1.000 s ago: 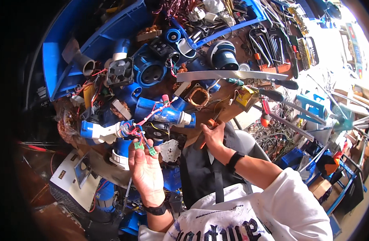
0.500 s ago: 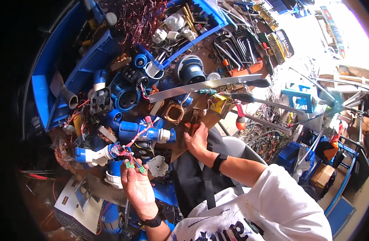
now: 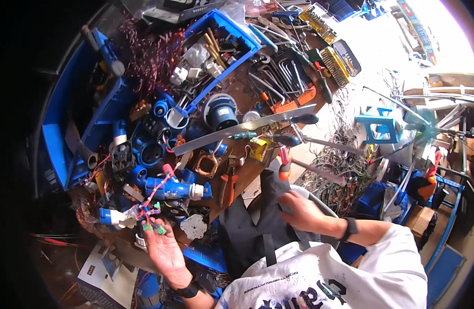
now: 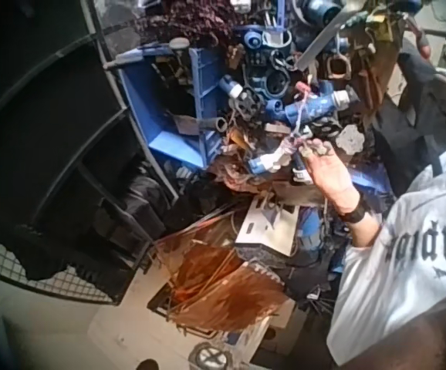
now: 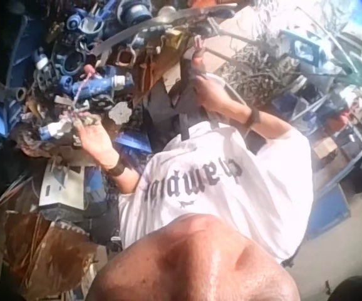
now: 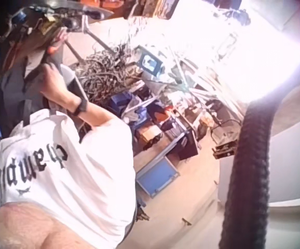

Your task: The person works at a cluttered workbench, manipulating a bundle of wires and connectors. They use a pair of pliers to strip insulation from the wire ends and then use a screwdriver to adjust a green terminal block. The person also briefly handles a yellow brush and a metal file before returning to the wiring task.

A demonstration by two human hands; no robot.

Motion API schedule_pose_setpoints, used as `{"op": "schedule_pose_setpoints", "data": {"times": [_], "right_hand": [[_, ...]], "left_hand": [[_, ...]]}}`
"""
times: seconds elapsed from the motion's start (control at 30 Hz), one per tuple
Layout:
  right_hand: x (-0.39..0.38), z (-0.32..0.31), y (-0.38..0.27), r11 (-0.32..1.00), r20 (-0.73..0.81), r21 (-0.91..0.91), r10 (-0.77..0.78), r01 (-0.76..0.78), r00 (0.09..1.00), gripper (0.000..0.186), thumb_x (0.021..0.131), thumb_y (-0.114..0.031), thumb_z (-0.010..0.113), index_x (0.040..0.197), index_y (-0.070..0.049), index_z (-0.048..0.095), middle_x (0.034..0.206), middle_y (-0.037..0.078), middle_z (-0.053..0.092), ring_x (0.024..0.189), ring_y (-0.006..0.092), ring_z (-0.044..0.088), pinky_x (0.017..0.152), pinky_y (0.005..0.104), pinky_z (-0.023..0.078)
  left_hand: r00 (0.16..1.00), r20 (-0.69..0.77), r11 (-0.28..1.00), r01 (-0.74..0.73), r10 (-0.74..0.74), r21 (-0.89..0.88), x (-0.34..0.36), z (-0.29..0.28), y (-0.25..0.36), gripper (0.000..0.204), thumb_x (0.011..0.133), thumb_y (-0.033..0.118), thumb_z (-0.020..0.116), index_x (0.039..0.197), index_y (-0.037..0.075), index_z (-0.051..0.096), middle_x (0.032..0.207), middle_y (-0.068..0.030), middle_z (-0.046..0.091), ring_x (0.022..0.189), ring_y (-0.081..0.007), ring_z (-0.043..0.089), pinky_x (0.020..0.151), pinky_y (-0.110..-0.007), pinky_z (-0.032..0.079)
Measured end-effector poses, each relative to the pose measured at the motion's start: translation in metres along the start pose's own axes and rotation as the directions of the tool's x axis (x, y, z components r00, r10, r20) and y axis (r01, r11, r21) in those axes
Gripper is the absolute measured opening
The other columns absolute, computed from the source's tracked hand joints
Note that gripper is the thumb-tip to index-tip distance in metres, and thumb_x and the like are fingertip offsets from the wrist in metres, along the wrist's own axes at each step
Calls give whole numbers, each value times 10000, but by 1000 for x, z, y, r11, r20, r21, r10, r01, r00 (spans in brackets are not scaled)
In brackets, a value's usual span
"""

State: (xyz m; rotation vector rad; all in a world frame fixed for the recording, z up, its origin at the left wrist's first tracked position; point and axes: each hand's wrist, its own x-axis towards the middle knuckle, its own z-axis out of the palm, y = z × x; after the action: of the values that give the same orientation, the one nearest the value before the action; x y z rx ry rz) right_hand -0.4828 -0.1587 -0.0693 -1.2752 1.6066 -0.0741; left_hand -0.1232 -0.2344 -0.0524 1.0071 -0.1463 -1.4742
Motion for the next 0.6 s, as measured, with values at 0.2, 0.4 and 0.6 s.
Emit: {"op": "schedule_pose_setpoints", "data": {"times": [0.2,0.4,0.6], "right_hand": [[-39,-143,127,912,-218,-238,286,-335,933,222,770,-120,625,973,-29,627,862,154,640,812,345,643,735,411,524],[52,-260,203,998,-459,-41,22,-46,888,179,818,-56,633,990,-14,605,742,108,592,651,205,585,614,316,481],[152,-276,191,995,-375,36,-70,90,924,147,869,-125,624,986,-37,639,847,128,627,734,208,621,667,323,497]], "left_hand": [[990,-103,989,-83,96,125,-1,28,-9,309,961,177,560,1220,8,546,1189,-101,606,1065,-188,584,901,-323,501],[958,-231,961,-111,172,255,8,52,-32,375,957,179,572,1272,-16,514,1145,-105,612,1045,-180,581,930,-309,491],[901,-395,966,-86,179,242,11,63,-43,349,920,173,636,1193,-28,555,1145,-106,599,1033,-190,581,922,-309,495]]}}
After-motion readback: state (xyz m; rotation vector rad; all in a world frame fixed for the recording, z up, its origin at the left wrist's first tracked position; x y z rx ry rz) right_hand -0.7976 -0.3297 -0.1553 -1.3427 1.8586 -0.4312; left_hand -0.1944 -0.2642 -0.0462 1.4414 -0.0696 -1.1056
